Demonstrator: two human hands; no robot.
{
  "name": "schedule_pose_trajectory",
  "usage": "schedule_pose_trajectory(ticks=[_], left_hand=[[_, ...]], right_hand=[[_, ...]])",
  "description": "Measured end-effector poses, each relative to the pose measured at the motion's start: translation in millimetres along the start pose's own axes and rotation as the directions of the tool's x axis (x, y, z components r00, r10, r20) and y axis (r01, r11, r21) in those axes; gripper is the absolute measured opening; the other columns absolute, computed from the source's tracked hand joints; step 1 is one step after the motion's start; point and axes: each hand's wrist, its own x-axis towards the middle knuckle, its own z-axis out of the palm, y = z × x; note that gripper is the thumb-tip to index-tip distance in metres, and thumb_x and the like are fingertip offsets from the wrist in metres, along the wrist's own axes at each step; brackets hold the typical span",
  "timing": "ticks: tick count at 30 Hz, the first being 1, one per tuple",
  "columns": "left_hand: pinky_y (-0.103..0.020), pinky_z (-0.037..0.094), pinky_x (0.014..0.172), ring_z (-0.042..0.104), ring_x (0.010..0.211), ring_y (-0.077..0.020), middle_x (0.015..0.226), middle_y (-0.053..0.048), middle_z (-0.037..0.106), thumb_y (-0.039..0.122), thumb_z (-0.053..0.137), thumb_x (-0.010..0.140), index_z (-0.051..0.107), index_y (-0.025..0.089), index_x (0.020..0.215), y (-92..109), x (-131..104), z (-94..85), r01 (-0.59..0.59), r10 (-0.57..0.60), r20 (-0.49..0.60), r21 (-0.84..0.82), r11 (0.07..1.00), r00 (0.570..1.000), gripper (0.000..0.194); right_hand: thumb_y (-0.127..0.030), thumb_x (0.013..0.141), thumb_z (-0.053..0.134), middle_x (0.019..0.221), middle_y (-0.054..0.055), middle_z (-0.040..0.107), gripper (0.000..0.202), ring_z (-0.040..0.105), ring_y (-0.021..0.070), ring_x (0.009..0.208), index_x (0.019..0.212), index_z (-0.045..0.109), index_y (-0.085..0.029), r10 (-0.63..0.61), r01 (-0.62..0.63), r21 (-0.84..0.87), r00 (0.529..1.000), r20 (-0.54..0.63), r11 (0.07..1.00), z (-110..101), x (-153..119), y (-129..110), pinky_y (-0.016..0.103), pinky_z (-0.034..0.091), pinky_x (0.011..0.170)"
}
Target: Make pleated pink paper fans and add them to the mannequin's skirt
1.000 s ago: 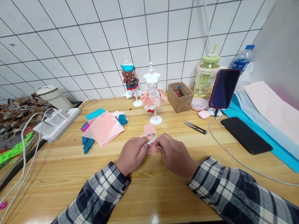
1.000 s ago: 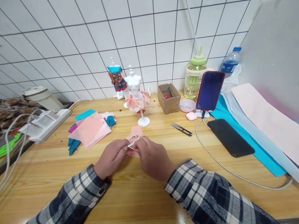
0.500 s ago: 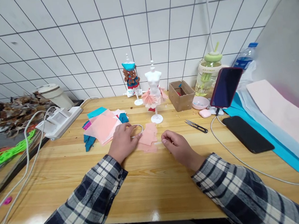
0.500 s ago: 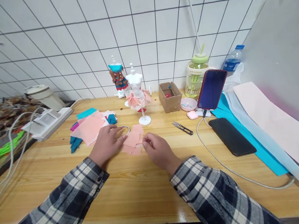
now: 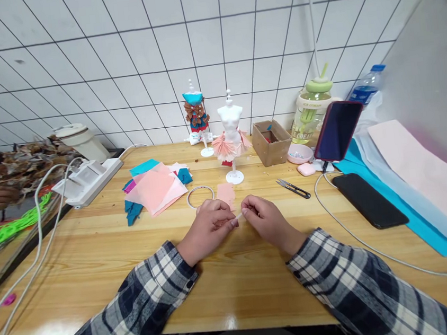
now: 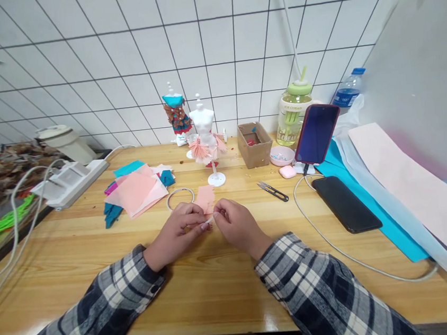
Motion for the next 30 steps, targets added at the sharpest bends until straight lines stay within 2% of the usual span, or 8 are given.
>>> schedule_pose_trajectory(ticks=[3,5,8,12,15,19,24,30], left_hand=[[-0.033,0.042,0.083,0.055,0.087,-0.0188,0.085,-0.004,0.063,0.038,0.059,0.086,0.075,0.022,0.079,-2.7,1.2,-0.5,0.051,-0.051,0.004,-0.138,0.989,0.999,0.024],[-0.035,0.043,0.089,0.057,0.092,-0.0202,0.089,-0.005,0.064,0.040,0.060,0.086,0.077,0.022,0.080,-6.1,1.7,-0.2,0.106,-0.110,-0.003,-0.253,0.962,0.994,0.025],[-0.039,0.038,0.101,0.055,0.109,-0.0238,0.107,-0.008,0.063,0.040,0.056,0.088,0.077,0.024,0.095,-11.0,0.9,0.0,0.148,-0.154,0.015,-0.383,0.912,0.988,0.027],[-0.044,0.030,0.111,0.045,0.126,-0.0252,0.129,-0.006,0.056,0.036,0.050,0.092,0.070,0.028,0.112,-12.7,-3.2,0.5,0.133,-0.124,0.051,-0.470,0.873,0.991,0.030],[-0.044,0.030,0.111,0.043,0.129,-0.0251,0.134,-0.005,0.054,0.031,0.050,0.092,0.069,0.028,0.113,-12.9,-6.1,2.8,0.083,-0.074,0.037,-0.486,0.870,0.997,0.029],[-0.044,0.032,0.108,0.044,0.126,-0.0249,0.133,-0.006,0.054,0.028,0.048,0.092,0.067,0.026,0.115,-10.5,-6.4,4.0,-0.009,0.020,0.027,-0.342,0.940,0.999,0.030],[-0.046,0.032,0.100,0.045,0.114,-0.0253,0.125,-0.007,0.056,0.027,0.047,0.092,0.066,0.025,0.112,-1.9,-5.3,0.5,-0.086,0.080,0.082,0.076,0.993,0.993,0.028],[-0.042,0.035,0.086,0.046,0.098,-0.0233,0.107,-0.006,0.058,0.030,0.048,0.092,0.070,0.027,0.096,1.9,-6.1,0.0,-0.093,0.083,0.047,0.277,0.956,0.995,0.023]], right_hand=[[-0.023,0.082,0.054,0.076,-0.001,0.057,0.006,0.047,0.0113,0.058,0.083,0.059,-0.018,0.004,-0.004,0.011,0.997,-0.073,1.000,0.8,0.3,1.3,0.025,0.039,0.057],[-0.023,0.082,0.057,0.091,0.002,0.059,0.016,0.046,0.0091,0.054,0.097,0.061,-0.018,-0.013,0.016,0.013,0.986,-0.167,1.000,-0.8,-0.1,1.5,0.025,0.042,0.056],[-0.024,0.084,0.058,0.099,0.005,0.060,0.023,0.050,0.0103,0.058,0.107,0.061,-0.019,-0.128,0.108,-0.087,0.956,-0.265,0.990,-6.2,-1.8,-0.2,0.026,0.045,0.059],[-0.026,0.090,0.055,0.089,0.003,0.066,0.015,0.059,0.0168,0.083,0.098,0.067,-0.022,-0.390,0.333,-0.319,0.911,-0.133,0.887,-10.0,-5.3,-3.6,0.028,0.045,0.076],[-0.028,0.092,0.053,0.088,0.003,0.068,0.017,0.060,0.0164,0.084,0.095,0.068,-0.022,-0.413,0.339,-0.427,0.906,-0.092,0.839,-8.5,-7.1,-3.9,0.027,0.044,0.076],[-0.029,0.094,0.049,0.086,0.003,0.068,0.021,0.061,0.0152,0.081,0.091,0.069,-0.022,-0.392,0.307,-0.508,0.918,-0.065,0.804,-7.8,-8.1,-4.0,0.025,0.042,0.071],[-0.028,0.093,0.048,0.083,0.003,0.067,0.022,0.061,0.0142,0.077,0.088,0.068,-0.021,-0.312,0.267,-0.542,0.950,0.010,0.796,-7.3,-9.0,-5.6,0.025,0.039,0.062],[-0.020,0.081,0.060,0.075,0.000,0.065,0.008,0.058,0.0122,0.067,0.077,0.067,-0.020,-0.182,0.169,-0.303,0.983,-0.014,0.938,-2.2,-6.8,-3.7,0.023,0.040,0.059]])
